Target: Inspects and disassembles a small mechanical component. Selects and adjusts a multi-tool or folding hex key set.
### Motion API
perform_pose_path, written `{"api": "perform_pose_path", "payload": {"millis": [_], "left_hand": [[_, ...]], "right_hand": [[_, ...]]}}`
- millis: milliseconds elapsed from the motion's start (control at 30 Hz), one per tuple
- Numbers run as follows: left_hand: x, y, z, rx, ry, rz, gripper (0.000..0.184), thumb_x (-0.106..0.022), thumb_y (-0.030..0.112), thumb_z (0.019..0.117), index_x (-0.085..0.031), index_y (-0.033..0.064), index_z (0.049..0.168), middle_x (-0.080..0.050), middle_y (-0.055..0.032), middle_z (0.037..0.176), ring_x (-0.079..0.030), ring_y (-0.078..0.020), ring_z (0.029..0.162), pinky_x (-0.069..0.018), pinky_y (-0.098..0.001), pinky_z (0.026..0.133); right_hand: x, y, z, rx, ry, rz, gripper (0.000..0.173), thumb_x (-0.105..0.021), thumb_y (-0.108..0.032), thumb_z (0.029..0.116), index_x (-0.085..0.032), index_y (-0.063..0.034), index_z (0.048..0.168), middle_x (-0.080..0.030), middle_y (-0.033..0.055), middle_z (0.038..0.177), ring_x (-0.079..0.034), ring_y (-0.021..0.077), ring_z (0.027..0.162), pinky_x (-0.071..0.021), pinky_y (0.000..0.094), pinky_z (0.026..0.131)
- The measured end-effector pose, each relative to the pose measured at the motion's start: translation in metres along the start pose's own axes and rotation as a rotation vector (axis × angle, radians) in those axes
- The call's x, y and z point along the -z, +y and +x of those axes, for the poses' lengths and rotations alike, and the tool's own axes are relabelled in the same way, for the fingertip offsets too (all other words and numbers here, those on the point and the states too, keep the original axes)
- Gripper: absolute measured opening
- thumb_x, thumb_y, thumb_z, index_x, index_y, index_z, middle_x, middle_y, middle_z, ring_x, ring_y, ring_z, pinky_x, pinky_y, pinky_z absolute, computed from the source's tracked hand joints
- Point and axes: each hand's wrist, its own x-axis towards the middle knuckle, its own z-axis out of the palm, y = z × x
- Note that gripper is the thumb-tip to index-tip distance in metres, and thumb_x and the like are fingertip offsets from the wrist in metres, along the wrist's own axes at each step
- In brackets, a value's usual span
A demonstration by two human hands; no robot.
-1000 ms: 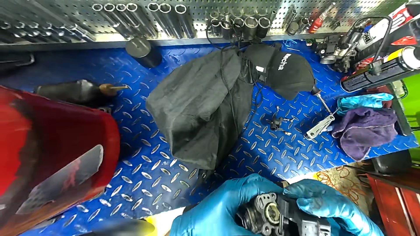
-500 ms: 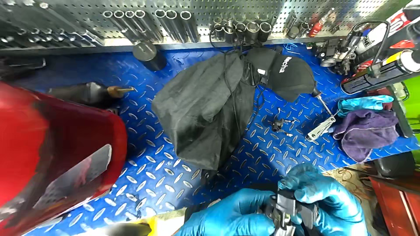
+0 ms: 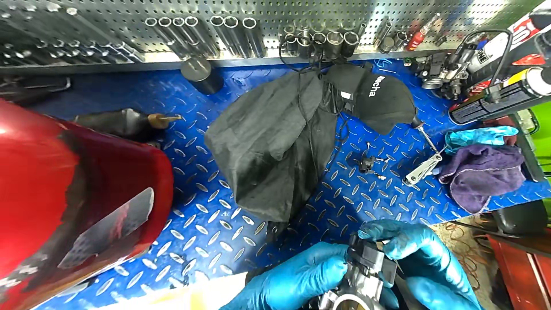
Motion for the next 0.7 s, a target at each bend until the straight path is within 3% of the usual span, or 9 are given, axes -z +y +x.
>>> {"api": "perform_pose_path", "payload": {"millis": [67, 167, 300, 467, 700], "left_hand": [[0.002, -0.001, 0.001, -0.008, -0.024, 0.023, 0.043, -0.042, 0.049, 0.1082, -0.067, 0.0188, 0.124, -0.069, 0.0156, 0.113, -0.059, 0.0114, 0.105, -0.0488, -0.0120, 0.092], [0.003, -0.001, 0.002, 0.005, -0.065, 0.037, 0.042, -0.047, 0.049, 0.1067, -0.064, 0.0165, 0.126, -0.067, 0.0142, 0.112, -0.059, 0.0105, 0.104, -0.0487, -0.0124, 0.090], [0.000, 0.001, 0.000, 0.045, -0.079, 0.023, 0.039, -0.053, 0.047, 0.1044, -0.064, 0.0159, 0.125, -0.067, 0.0152, 0.111, -0.059, 0.0117, 0.101, -0.0488, -0.0114, 0.087], [-0.002, -0.001, -0.003, 0.032, -0.049, 0.072, 0.045, -0.054, 0.048, 0.1038, -0.063, 0.0095, 0.126, -0.067, 0.0101, 0.110, -0.060, 0.0082, 0.101, -0.0501, -0.0140, 0.087], [-0.004, 0.000, -0.004, 0.044, -0.032, 0.102, 0.046, -0.052, 0.048, 0.1047, -0.063, 0.0092, 0.125, -0.068, 0.0098, 0.109, -0.060, 0.0081, 0.100, -0.0501, -0.0140, 0.087]], "right_hand": [[-0.002, 0.000, -0.001, 0.034, 0.020, -0.105, 0.036, -0.060, -0.030, 0.1022, -0.062, -0.0158, 0.135, -0.064, 0.0075, 0.138, -0.056, 0.0213, 0.134, -0.0442, 0.0407, 0.114], [-0.005, -0.002, -0.001, 0.084, 0.053, -0.246, 0.029, -0.067, -0.016, 0.0999, -0.068, -0.0120, 0.129, -0.069, 0.0074, 0.131, -0.060, 0.0208, 0.130, -0.0479, 0.0393, 0.113], [-0.002, -0.008, -0.003, 0.063, 0.015, -0.230, 0.026, -0.071, -0.010, 0.0961, -0.070, -0.0126, 0.122, -0.068, 0.0090, 0.129, -0.060, 0.0235, 0.129, -0.0513, 0.0417, 0.110], [-0.003, -0.025, -0.005, 0.015, -0.025, -0.436, 0.025, -0.073, -0.013, 0.0950, -0.071, -0.0142, 0.120, -0.069, 0.0052, 0.127, -0.061, 0.0149, 0.124, -0.0505, 0.0323, 0.107], [-0.004, -0.022, -0.009, 0.006, -0.011, -0.470, 0.023, -0.073, -0.015, 0.0957, -0.070, -0.0150, 0.118, -0.070, 0.0032, 0.125, -0.061, 0.0132, 0.123, -0.0477, 0.0314, 0.108]]}}
